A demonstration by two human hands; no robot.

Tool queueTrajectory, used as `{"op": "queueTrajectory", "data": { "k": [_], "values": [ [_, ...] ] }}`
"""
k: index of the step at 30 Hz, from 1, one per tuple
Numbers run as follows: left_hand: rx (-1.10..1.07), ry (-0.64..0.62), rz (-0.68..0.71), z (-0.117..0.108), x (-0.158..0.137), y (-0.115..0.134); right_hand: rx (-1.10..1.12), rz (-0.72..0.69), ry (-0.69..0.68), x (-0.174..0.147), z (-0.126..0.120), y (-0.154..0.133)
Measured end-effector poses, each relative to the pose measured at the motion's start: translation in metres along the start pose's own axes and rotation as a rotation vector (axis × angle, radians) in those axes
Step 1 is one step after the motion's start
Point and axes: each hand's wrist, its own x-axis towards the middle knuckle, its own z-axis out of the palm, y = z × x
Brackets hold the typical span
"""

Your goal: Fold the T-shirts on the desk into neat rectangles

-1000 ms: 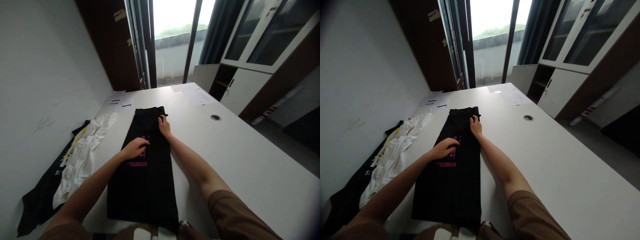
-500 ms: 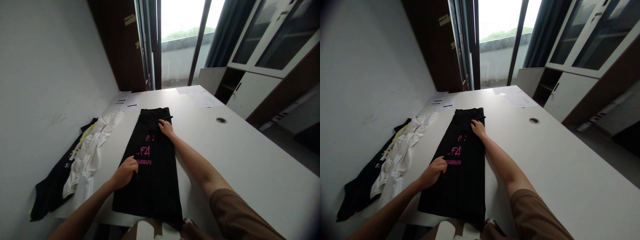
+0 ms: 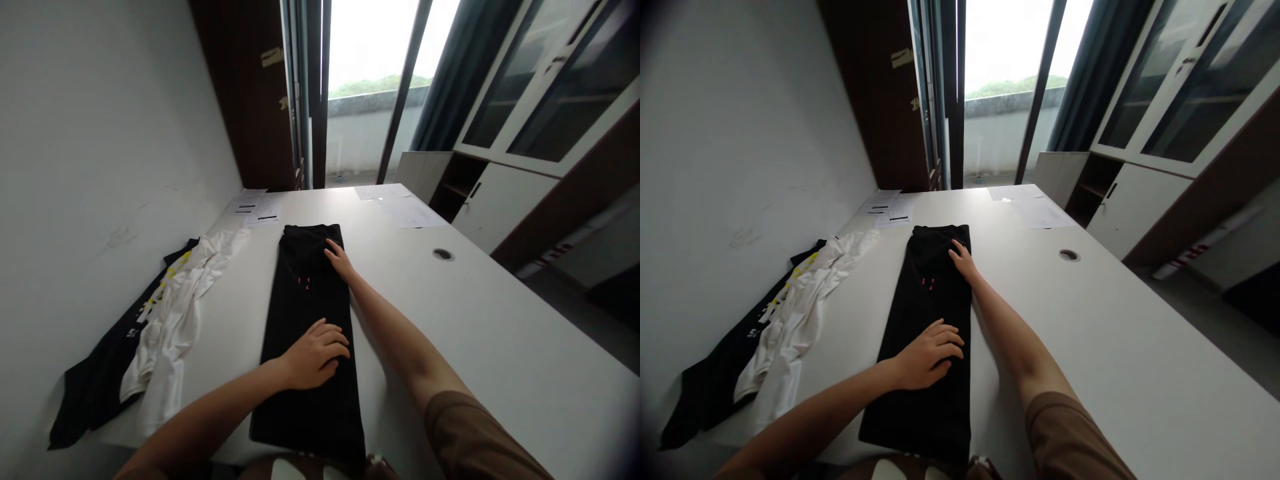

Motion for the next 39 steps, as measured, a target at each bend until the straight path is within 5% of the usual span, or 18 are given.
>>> {"op": "queueTrajectory", "data": {
  "k": [5,10,15,19,22,26,33,39],
  "values": [
    [0.204,0.023,-0.193,-0.003,-0.005,-0.029,-0.047,0.054,0.026,0.001,0.002,-0.001],
    [0.236,0.002,-0.216,0.004,-0.009,-0.038,0.01,0.043,0.031,0.008,0.013,-0.016],
    [0.262,-0.02,-0.233,0.004,-0.009,-0.036,0.372,-0.021,-0.018,0.044,0.022,-0.048],
    [0.283,-0.006,-0.267,0.005,-0.01,-0.035,0.608,0.065,0.167,0.073,0.008,-0.053],
    [0.298,0.044,-0.306,0.006,-0.012,-0.034,0.541,0.276,0.341,0.076,-0.011,-0.037],
    [0.293,0.07,-0.375,0.007,-0.013,-0.033,0.521,0.321,0.416,0.073,-0.033,-0.019],
    [0.259,0.156,-0.427,0.009,-0.016,-0.045,0.581,0.198,0.272,0.093,-0.045,-0.03],
    [0.325,0.223,-0.499,-0.014,-0.016,-0.058,0.182,0.336,0.264,0.075,-0.032,-0.01]
  ]
}}
